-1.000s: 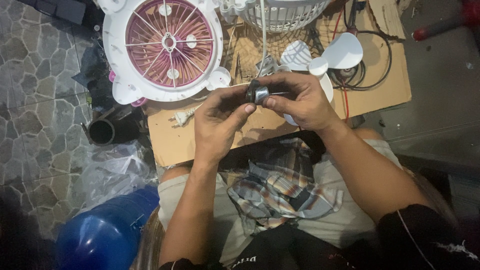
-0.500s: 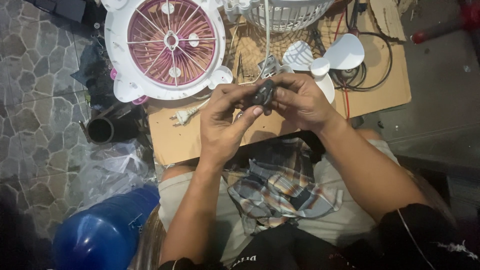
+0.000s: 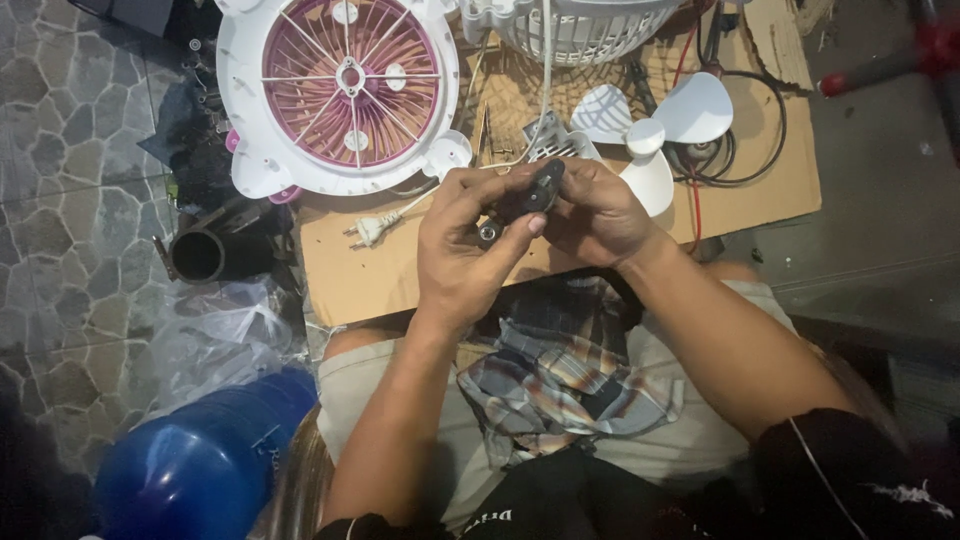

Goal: The person disassembles a small black fan motor component, removes the shaft, and reassembles it. They then pick up a white fan blade and hold it near the motor assembly.

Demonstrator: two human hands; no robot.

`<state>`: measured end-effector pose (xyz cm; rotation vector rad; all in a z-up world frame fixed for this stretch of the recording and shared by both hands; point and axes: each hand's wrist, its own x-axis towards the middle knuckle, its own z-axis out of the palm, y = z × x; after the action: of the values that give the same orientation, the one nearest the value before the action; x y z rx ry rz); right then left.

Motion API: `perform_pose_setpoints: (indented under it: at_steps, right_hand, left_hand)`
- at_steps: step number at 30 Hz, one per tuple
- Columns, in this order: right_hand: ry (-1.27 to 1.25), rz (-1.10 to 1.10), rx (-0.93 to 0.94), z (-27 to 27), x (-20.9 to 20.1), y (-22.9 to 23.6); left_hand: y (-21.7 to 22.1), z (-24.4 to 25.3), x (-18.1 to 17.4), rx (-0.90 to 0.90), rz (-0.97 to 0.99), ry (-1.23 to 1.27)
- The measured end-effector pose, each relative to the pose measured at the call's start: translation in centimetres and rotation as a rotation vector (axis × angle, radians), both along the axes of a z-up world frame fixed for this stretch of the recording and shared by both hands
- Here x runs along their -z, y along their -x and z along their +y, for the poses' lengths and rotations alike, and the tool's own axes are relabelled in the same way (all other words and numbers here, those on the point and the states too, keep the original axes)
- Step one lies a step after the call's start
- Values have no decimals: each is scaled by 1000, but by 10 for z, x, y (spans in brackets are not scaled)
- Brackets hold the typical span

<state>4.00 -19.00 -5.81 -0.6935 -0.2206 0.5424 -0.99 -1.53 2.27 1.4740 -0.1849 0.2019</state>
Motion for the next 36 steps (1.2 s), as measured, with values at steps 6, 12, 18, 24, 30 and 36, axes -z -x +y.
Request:
perform_pose_setpoints:
  at_steps: [6,12,18,24,30,36]
  right_hand:
    - [-118,57,1,-1,16,2]
    - [-151,38,-12,6,-12,9]
    - [317,-498,191,-2,-31,3]
    - [585,-817,446,-19,-49,2]
    - [672,-793,482,-16,-63,7]
    - [688,-800,456,-17,-68,8]
  left_hand:
    - [1,1,0,-61,-60,-146]
    - [-1,2,10,-87,-107,-327]
    - [-7,11,17,-57,-157,-274]
    - [-11,13,13,29,-45,-245]
    - [-12,11,19,100,21,-164]
    - [-15,13,30,124,74,-80]
